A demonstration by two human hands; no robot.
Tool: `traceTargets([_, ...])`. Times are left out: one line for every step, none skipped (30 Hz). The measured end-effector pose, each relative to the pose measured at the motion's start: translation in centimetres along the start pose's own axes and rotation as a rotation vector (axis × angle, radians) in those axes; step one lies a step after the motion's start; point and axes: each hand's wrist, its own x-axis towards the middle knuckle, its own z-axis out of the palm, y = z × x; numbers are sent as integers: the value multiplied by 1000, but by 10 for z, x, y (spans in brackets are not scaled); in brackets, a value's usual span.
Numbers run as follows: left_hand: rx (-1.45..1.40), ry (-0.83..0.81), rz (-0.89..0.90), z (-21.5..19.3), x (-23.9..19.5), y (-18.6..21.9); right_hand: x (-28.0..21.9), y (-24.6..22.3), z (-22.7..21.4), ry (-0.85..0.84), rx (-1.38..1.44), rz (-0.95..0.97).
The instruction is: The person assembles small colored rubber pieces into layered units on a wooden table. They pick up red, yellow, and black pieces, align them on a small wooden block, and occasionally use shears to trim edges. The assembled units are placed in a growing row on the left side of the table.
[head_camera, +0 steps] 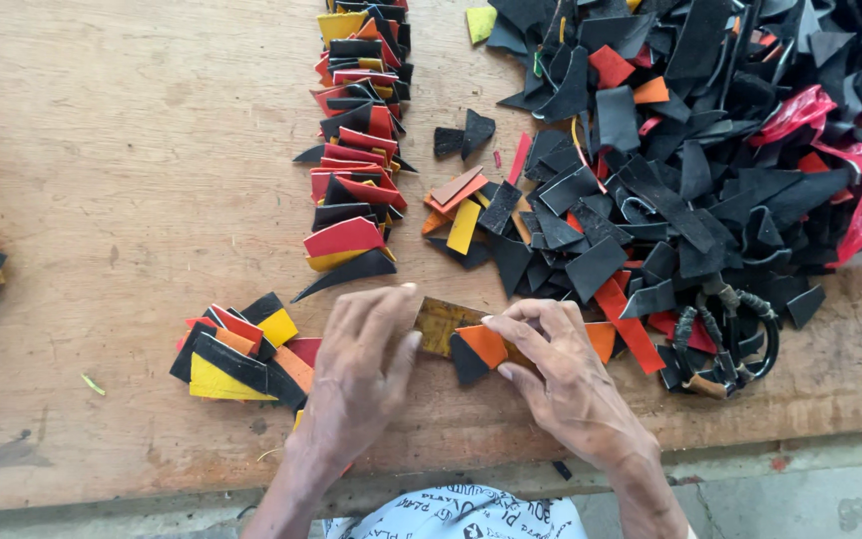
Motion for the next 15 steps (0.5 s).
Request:
traceTargets([11,38,11,-1,1,-2,0,0,0,19,3,-18])
traceTargets([16,67,20,-2,0,-4,-2,-2,3,36,6,-25])
traceTargets([21,96,29,-3,0,-4,-2,-3,6,28,-19,-30])
traceTargets([-2,75,47,-3,1,-4,0,-4,10,29,-49,-38])
traceTargets([-26,53,65,-3,1,-3,2,-4,11,29,-79,-45])
traceTargets([-47,34,83,-3,2,-2,4,-5,12,19,-68,-51])
traceTargets([-29,-15,111,-2,4,-1,4,-5,11,9,-58,-57])
traceTargets([-8,-62,130,0,3,1,4,-5,10,-9,-43,-68])
traceTargets([13,-109,148,0,1,2,2,-5,9,4,-39,-121])
traceTargets([21,-112,153,1,2,2,2,-4,6,20,-40,-175])
traceTargets([30,-114,158,2,4,2,1,-4,4,36,-40,-229])
traceTargets([37,-121,163,3,4,2,0,-3,4,52,-38,-183])
traceTargets([42,-123,154,4,4,1,-2,-4,6,67,-35,-137])
traceTargets([47,-127,141,4,4,1,-3,-4,8,80,-31,-89])
traceTargets([51,-130,128,5,3,1,-4,-6,14,101,-57,-70])
